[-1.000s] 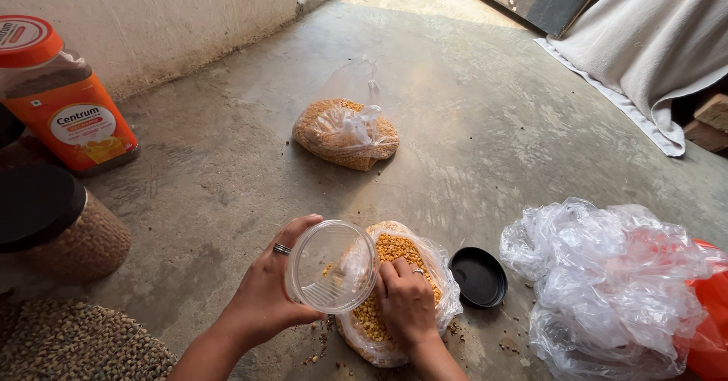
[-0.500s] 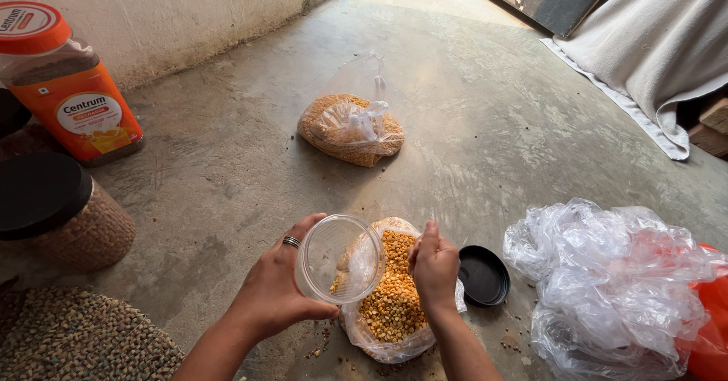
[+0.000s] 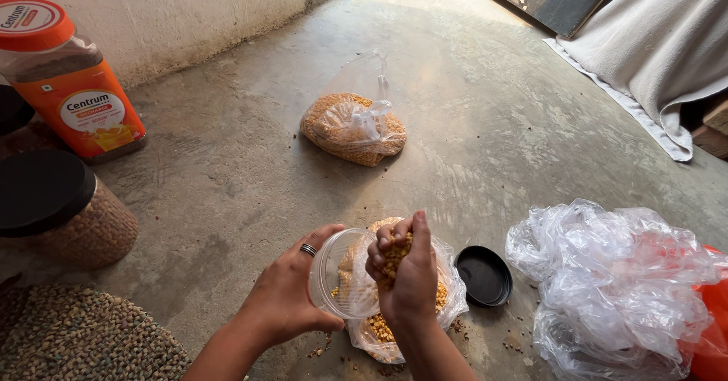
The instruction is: The person opens a plastic bag containing yellow split peas and transfers them by hand into a clear plastic jar. They scoop the peas from the bag and place them into the jar until it is full.
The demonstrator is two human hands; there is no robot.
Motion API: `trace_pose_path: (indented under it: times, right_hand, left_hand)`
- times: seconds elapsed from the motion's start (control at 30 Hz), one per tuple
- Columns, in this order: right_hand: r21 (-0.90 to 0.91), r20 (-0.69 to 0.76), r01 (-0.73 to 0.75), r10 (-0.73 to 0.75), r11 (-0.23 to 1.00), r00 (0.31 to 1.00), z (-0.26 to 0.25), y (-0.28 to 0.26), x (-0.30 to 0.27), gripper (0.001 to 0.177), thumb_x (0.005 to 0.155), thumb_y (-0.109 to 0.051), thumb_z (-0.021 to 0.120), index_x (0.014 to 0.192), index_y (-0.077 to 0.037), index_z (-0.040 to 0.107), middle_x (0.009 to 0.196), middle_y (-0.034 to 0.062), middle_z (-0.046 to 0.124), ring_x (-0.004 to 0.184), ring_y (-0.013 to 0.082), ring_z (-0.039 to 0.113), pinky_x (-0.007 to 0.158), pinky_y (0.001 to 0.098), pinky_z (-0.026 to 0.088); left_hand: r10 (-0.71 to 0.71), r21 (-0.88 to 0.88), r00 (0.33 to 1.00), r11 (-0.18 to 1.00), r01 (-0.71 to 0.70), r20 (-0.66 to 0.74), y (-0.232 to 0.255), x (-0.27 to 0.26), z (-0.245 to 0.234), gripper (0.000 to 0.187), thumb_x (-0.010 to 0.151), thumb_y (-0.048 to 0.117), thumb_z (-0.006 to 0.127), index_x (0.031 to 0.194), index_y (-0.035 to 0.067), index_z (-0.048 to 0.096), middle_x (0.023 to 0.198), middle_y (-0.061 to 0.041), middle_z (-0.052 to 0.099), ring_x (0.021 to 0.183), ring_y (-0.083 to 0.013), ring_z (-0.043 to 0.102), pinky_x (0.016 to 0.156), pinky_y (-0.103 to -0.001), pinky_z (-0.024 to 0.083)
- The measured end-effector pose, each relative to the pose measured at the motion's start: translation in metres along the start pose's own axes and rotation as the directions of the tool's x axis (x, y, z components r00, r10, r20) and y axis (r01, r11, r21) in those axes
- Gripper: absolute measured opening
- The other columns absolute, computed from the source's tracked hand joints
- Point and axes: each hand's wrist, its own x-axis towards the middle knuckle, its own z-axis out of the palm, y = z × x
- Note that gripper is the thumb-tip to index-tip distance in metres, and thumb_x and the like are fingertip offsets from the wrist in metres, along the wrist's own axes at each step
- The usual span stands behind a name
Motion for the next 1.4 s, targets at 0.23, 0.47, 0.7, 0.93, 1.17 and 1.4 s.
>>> trace_pose_path:
  times: [0.23, 0.47, 0.7, 0.93, 1.17, 1.4]
  right_hand:
    - [0.001, 0.104, 0.034, -0.034, 0.999, 0.994, -0.004, 0.012, -0.001, 0.039, 0.107, -0.038, 0.044, 0.078, -0.012, 0.048, 0.074, 0.0055, 0.054, 0.072, 0.0197, 0.059, 0.067, 0.0346, 0.050]
    - [-0.103, 0.217, 0.122, -0.097, 0.987, 0.971, -0.011, 0.017, 0.001, 0.041, 0.109, -0.028, 0.046, 0.072, -0.010, 0.044, 0.072, 0.0085, 0.052, 0.077, 0.0224, 0.058, 0.081, 0.0384, 0.049]
    - [-0.194, 0.261, 0.172, -0.118, 0.966, 0.958, -0.012, 0.011, 0.002, 0.044, 0.110, -0.027, 0.043, 0.072, -0.007, 0.048, 0.071, 0.0098, 0.052, 0.098, 0.0349, 0.072, 0.094, 0.0416, 0.051]
    - [-0.254, 0.120, 0.040, -0.009, 0.966, 0.993, -0.029, -0.033, 0.026, 0.032, 0.102, -0.023, 0.047, 0.087, 0.001, 0.061, 0.115, 0.0242, 0.073, 0.114, 0.0321, 0.070, 0.107, 0.0431, 0.053]
    - [-0.982, -0.012, -0.034, 0.114, 0.185, 0.993, -0.088, -0.058, 0.018, 0.045, 0.087, -0.022, 0.070, 0.128, -0.004, 0.069, 0.119, 0.0140, 0.077, 0.112, 0.0241, 0.076, 0.095, 0.0378, 0.060]
    - [-0.977, -0.119, -0.112, 0.027, -0.180, 0.993, -0.104, -0.012, -0.018, 0.080, 0.069, -0.022, 0.092, 0.141, -0.018, 0.060, 0.124, 0.0092, 0.066, 0.106, 0.0245, 0.068, 0.093, 0.0365, 0.057]
  left_hand:
    - [-0.075, 0.001, 0.995, 0.997, 0.075, 0.062, -0.001, 0.001, 0.000, 0.132, 0.040, 0.026, 0.099, 0.153, 0.046, 0.035, 0.139, 0.005, 0.061, 0.126, -0.0237, 0.063, 0.111, -0.041, 0.051]
    - [-0.027, -0.011, 0.999, 1.000, 0.027, 0.033, -0.002, 0.002, -0.002, 0.133, 0.037, 0.025, 0.098, 0.153, 0.042, 0.035, 0.139, 0.002, 0.061, 0.126, -0.0251, 0.063, 0.109, -0.041, 0.052]
    - [-0.041, -0.032, 0.999, 0.999, 0.042, 0.006, -0.005, 0.004, 0.000, 0.131, 0.040, 0.029, 0.099, 0.153, 0.041, 0.036, 0.139, 0.000, 0.061, 0.127, -0.0264, 0.062, 0.109, -0.042, 0.051]
    - [0.079, -0.076, 0.983, 0.993, -0.093, -0.168, -0.010, 0.010, 0.008, 0.127, 0.040, 0.028, 0.096, 0.152, 0.030, 0.037, 0.151, -0.002, 0.048, 0.138, -0.0292, 0.050, 0.114, -0.045, 0.045]
    - [0.127, -0.021, 0.939, 0.990, -0.141, -0.319, -0.018, 0.030, 0.019, 0.128, 0.044, 0.024, 0.098, 0.153, 0.025, 0.031, 0.161, -0.006, 0.039, 0.150, -0.0341, 0.026, 0.122, -0.058, 0.021]
    - [0.137, -0.001, 0.918, 0.989, -0.148, -0.371, -0.020, 0.040, 0.026, 0.127, 0.047, 0.023, 0.098, 0.154, 0.025, 0.029, 0.162, -0.006, 0.036, 0.151, -0.0344, 0.023, 0.123, -0.060, 0.019]
